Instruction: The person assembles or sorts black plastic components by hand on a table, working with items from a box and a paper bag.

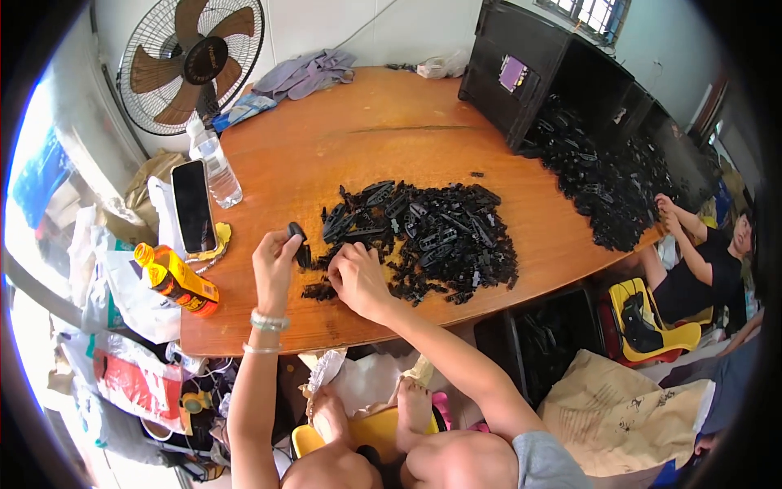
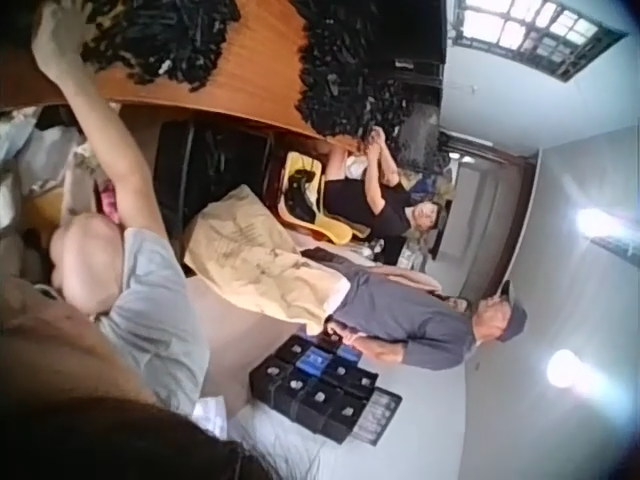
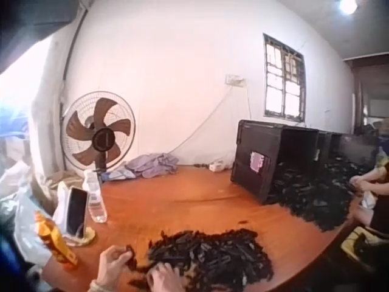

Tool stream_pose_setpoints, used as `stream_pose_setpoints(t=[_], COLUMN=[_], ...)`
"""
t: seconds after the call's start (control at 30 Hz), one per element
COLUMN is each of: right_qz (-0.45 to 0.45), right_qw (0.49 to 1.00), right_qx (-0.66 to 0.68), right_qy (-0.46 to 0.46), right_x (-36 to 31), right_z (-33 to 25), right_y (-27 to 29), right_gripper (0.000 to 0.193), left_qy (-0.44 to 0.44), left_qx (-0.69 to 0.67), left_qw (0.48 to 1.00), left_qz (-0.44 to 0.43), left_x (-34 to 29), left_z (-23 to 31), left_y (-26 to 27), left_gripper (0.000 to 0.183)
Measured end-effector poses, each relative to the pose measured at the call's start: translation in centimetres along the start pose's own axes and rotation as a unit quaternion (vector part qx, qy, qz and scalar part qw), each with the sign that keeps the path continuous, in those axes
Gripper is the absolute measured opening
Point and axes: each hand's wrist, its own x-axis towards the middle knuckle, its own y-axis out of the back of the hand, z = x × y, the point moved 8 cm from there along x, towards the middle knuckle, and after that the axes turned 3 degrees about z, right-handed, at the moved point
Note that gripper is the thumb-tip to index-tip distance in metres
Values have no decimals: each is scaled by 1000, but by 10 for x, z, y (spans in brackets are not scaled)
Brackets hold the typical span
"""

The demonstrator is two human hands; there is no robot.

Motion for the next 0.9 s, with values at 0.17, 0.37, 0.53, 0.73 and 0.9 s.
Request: stream_pose_setpoints(t=[0.17, 0.37, 0.53, 0.73, 0.9], right_qz=[177, 120, 107, 142, 127], right_qw=[920, 700, 721, 852, 870], right_qx=[334, 621, 592, 468, 421], right_qy=[-105, -333, -344, -188, -221], right_x=[-17, -52, -68, -75, -81], right_z=[28, 63, 50, 17, 11], right_y=[44, 44, 57, 95, 89], right_gripper=[4, 18, 23, 15, 15], left_qy=[231, 250, 167, 151, 159], left_qx=[-286, -319, -208, -227, -218], left_qw=[923, 894, 942, 942, 947], left_qz=[-112, -191, -203, -197, -173], left_x=[-60, -99, -103, -118, -127], left_z=[11, 33, 50, 64, 58], left_y=[-20, -50, -49, -56, -56], left_gripper=[22, 25, 36, 20, 24])
